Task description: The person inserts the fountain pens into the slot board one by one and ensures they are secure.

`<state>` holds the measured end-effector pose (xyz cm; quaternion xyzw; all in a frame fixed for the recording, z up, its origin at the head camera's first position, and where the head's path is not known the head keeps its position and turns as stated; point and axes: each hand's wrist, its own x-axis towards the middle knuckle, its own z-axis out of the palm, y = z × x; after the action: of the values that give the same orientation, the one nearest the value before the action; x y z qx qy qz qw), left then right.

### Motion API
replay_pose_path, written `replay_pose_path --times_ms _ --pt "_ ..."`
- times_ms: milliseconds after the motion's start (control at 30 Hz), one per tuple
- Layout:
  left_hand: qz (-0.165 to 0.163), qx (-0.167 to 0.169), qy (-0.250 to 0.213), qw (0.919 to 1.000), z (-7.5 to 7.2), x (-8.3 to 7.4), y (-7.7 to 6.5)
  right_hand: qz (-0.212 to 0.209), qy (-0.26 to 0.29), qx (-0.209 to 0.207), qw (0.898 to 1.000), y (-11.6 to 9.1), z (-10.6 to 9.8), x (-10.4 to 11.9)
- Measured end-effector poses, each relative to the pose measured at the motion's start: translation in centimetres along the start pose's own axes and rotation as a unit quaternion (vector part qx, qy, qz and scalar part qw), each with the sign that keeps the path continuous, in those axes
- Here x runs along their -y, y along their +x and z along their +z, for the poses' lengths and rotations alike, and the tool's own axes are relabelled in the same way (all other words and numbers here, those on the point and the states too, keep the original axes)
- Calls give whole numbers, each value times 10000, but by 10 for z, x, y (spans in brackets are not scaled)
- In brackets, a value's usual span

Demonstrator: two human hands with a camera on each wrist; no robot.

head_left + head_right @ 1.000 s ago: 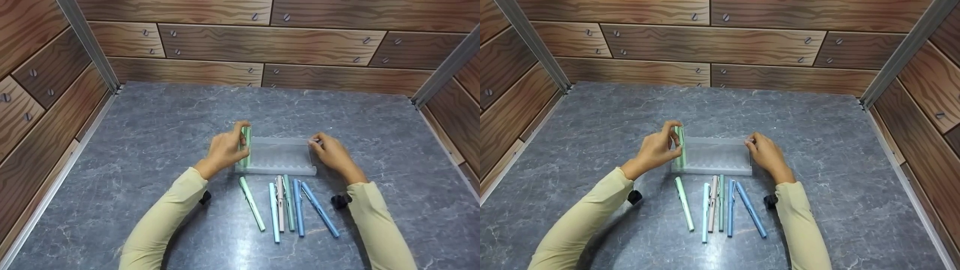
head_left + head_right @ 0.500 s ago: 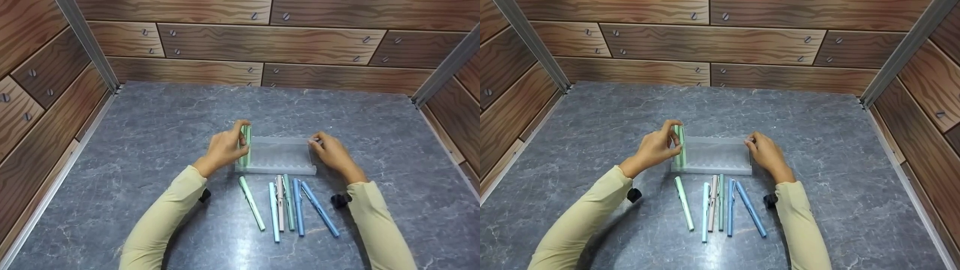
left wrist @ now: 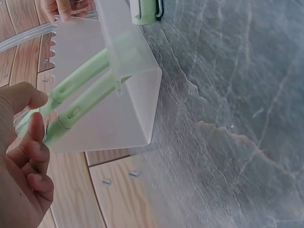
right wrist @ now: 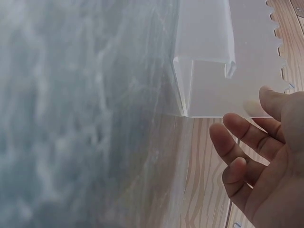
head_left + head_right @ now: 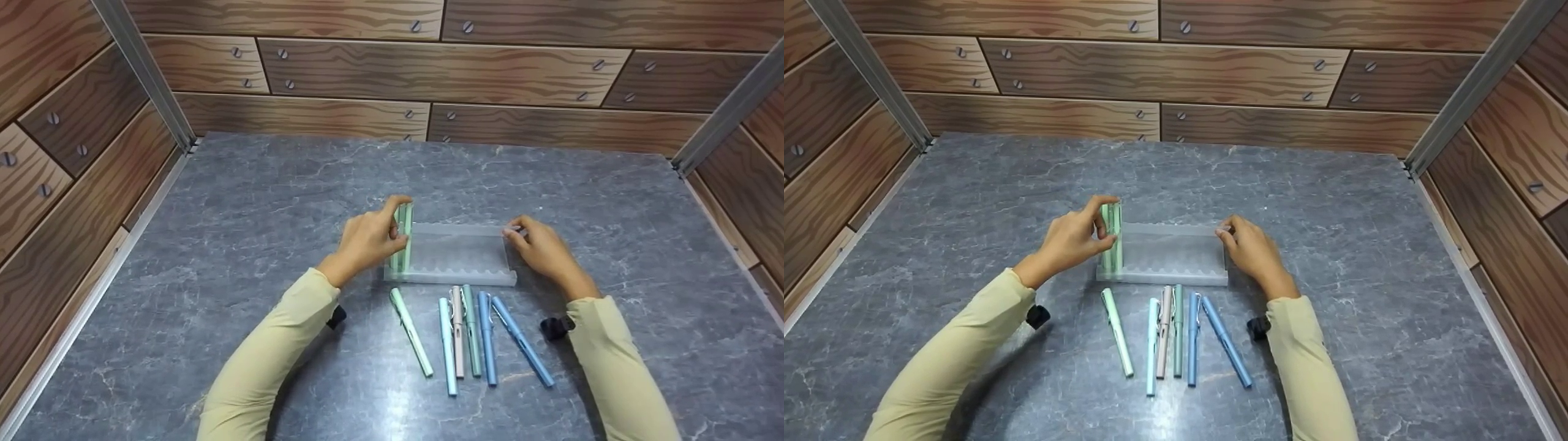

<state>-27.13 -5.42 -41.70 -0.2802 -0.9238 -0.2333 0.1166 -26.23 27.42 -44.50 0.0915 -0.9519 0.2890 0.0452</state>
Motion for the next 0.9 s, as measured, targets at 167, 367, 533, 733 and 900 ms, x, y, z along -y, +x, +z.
replay_pose_path --times_ms 167,367,533,733,900 --pt "-14 -50 96 9999 0 0 1 0 -13 -25 10000 1 0 1" --pt "65 -170 161 9997 0 1 1 -52 51 -97 9999 2 0 0" --pt "64 -223 133 9996 0 2 1 -67 19 -127 9999 2 -1 0" --pt "37 -202 14 9998 0 2 -1 -70 29 -134 9999 2 0 -1" --pt "-34 -81 -79 9999 0 2 -4 -35 40 -75 10000 1 1 -2"
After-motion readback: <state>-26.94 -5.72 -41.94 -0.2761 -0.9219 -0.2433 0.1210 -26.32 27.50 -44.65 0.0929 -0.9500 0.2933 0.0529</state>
